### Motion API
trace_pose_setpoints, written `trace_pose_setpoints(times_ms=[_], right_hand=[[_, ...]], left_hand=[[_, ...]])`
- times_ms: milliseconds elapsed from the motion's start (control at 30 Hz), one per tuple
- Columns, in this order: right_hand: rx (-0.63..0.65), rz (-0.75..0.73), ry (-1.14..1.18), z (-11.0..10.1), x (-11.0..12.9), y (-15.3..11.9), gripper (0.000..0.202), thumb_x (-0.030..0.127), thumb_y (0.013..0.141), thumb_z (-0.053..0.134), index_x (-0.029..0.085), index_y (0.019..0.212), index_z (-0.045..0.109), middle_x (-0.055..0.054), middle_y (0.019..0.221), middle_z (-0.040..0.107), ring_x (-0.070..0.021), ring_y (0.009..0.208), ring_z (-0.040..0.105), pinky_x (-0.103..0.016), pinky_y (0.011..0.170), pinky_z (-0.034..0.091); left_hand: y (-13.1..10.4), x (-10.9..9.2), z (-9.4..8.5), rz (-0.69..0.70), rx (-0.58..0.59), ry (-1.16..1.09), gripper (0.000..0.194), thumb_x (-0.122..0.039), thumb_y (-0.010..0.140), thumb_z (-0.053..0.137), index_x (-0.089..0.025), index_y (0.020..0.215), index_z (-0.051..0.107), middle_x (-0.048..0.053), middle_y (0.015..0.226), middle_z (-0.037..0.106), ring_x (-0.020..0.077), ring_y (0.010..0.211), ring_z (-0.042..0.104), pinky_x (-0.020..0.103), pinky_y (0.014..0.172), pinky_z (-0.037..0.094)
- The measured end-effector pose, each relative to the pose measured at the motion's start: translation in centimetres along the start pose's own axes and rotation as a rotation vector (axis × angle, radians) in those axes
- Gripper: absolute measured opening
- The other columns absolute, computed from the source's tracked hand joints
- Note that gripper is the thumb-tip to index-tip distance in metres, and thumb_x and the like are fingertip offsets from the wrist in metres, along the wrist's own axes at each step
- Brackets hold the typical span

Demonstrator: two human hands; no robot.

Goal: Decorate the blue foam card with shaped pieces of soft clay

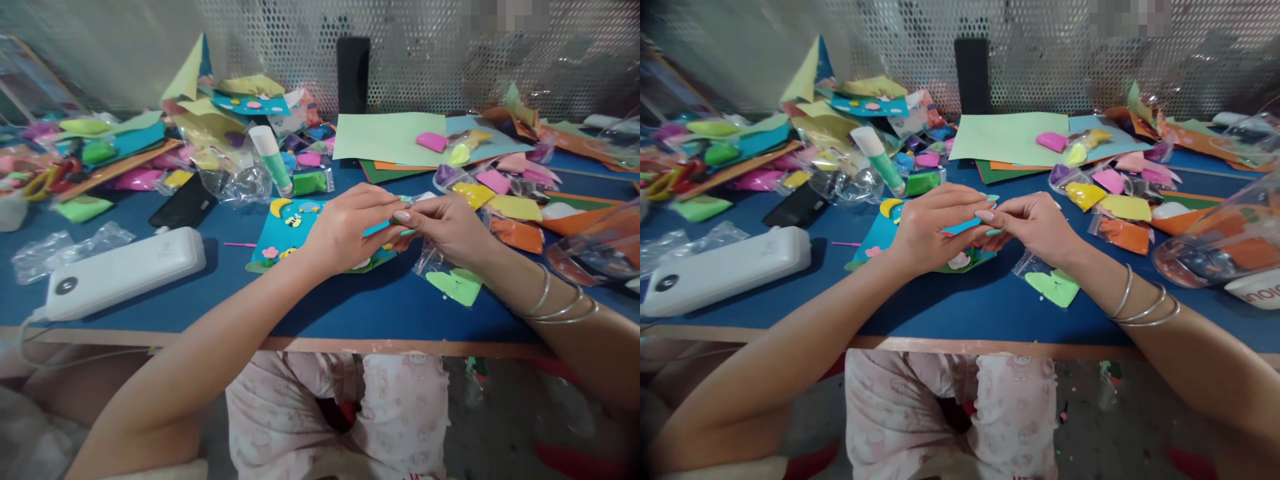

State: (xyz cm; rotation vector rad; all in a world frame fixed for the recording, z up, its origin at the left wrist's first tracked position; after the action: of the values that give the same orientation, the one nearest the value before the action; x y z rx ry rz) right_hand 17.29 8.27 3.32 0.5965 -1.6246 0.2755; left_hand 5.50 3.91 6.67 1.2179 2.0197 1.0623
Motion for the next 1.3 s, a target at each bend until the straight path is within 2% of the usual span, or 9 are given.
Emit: trace_pose_setpoints(times_ms=[133, 300, 567, 700, 900, 1000, 1067, 1167, 1300], right_hand=[[-0.023, 0.015, 0.068, 0.0, 0.2, -0.1, 0.028, 0.043, 0.071, 0.072, 0.016, 0.065, 0.073, -0.004, 0.059, 0.069, -0.0140, 0.049, 0.065, -0.024, 0.049, 0.054], [-0.018, 0.094, 0.229, -0.1, -0.4, 0.1, 0.052, 0.059, 0.080, 0.055, 0.014, 0.061, 0.071, -0.009, 0.063, 0.071, -0.0184, 0.052, 0.068, -0.030, 0.052, 0.057], [-0.143, 0.109, 0.088, -1.4, -1.3, 0.5, 0.050, 0.058, 0.080, 0.056, 0.013, 0.065, 0.072, -0.008, 0.056, 0.069, -0.0177, 0.049, 0.066, -0.028, 0.050, 0.056], [-0.156, 0.112, 0.028, -1.2, -1.0, 0.3, 0.047, 0.055, 0.078, 0.061, 0.013, 0.061, 0.071, -0.008, 0.056, 0.068, -0.0167, 0.049, 0.066, -0.028, 0.052, 0.056], [-0.166, 0.090, -0.035, -1.2, -0.5, 0.1, 0.047, 0.055, 0.079, 0.060, 0.013, 0.062, 0.070, -0.008, 0.057, 0.068, -0.0156, 0.048, 0.066, -0.026, 0.050, 0.054], [-0.161, 0.074, -0.035, -1.3, -0.5, 0.1, 0.045, 0.052, 0.080, 0.060, 0.012, 0.063, 0.070, -0.008, 0.056, 0.067, -0.0170, 0.049, 0.066, -0.029, 0.052, 0.055], [-0.162, 0.058, -0.039, -1.4, -0.4, 0.1, 0.044, 0.051, 0.081, 0.059, 0.012, 0.064, 0.071, -0.008, 0.056, 0.067, -0.0166, 0.050, 0.066, -0.029, 0.053, 0.055], [-0.182, 0.044, -0.045, -1.7, -0.4, 0.1, 0.044, 0.052, 0.081, 0.059, 0.014, 0.064, 0.071, -0.007, 0.056, 0.068, -0.0156, 0.049, 0.065, -0.029, 0.052, 0.055], [-0.179, 0.052, -0.067, -1.8, -0.6, 0.2, 0.041, 0.053, 0.079, 0.061, 0.017, 0.061, 0.071, -0.006, 0.055, 0.068, -0.0162, 0.048, 0.065, -0.029, 0.050, 0.055]], left_hand=[[0.1, -0.3, -0.1, -0.093, -0.003, -0.102, 0.015, -0.024, 0.088, 0.057, -0.019, 0.098, 0.067, 0.004, 0.096, 0.073, 0.0144, 0.090, 0.068, 0.026, 0.078, 0.057], [0.1, -0.1, -0.4, -0.111, -0.019, -0.071, 0.014, -0.021, 0.088, 0.055, -0.017, 0.091, 0.068, 0.003, 0.085, 0.073, 0.0123, 0.080, 0.069, 0.023, 0.070, 0.056], [0.1, 1.7, -1.9, -0.155, -0.158, 0.071, 0.019, -0.030, 0.082, 0.065, -0.016, 0.071, 0.059, -0.001, 0.062, 0.063, 0.0064, 0.055, 0.057, 0.019, 0.052, 0.048], [0.0, 2.0, -1.7, -0.156, -0.125, 0.087, 0.009, -0.020, 0.087, 0.056, -0.015, 0.086, 0.064, 0.001, 0.074, 0.069, 0.0073, 0.065, 0.062, 0.019, 0.060, 0.050], [-0.2, 1.7, -0.7, -0.082, -0.007, 0.177, 0.026, -0.015, 0.091, 0.045, -0.010, 0.110, 0.062, 0.007, 0.089, 0.072, 0.0112, 0.077, 0.066, 0.022, 0.066, 0.051], [-0.2, 1.5, -0.6, -0.058, 0.000, 0.139, 0.016, -0.016, 0.088, 0.053, -0.014, 0.096, 0.067, 0.004, 0.085, 0.073, 0.0103, 0.074, 0.066, 0.020, 0.065, 0.050], [-0.2, 1.4, -0.8, -0.041, -0.021, 0.109, 0.010, -0.022, 0.084, 0.062, -0.014, 0.081, 0.068, 0.002, 0.071, 0.071, 0.0088, 0.063, 0.064, 0.018, 0.057, 0.046], [-0.2, 1.3, -1.1, -0.035, -0.065, 0.101, 0.023, -0.031, 0.081, 0.066, -0.013, 0.066, 0.063, -0.001, 0.054, 0.062, 0.0068, 0.049, 0.054, 0.018, 0.047, 0.038], [0.0, 1.3, -0.9, -0.037, -0.039, 0.120, 0.020, -0.026, 0.088, 0.056, -0.011, 0.081, 0.068, 0.003, 0.063, 0.064, 0.0088, 0.058, 0.055, 0.020, 0.054, 0.042]])
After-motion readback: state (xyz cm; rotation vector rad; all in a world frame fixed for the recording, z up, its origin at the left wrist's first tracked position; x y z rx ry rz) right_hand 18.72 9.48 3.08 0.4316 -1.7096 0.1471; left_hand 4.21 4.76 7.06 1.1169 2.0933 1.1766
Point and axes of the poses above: each hand's wrist, its own y-axis towards the middle knuckle, its own z-axis out of the palm, x = y × z, the point moved 7 cm from there along y, towards the middle knuckle
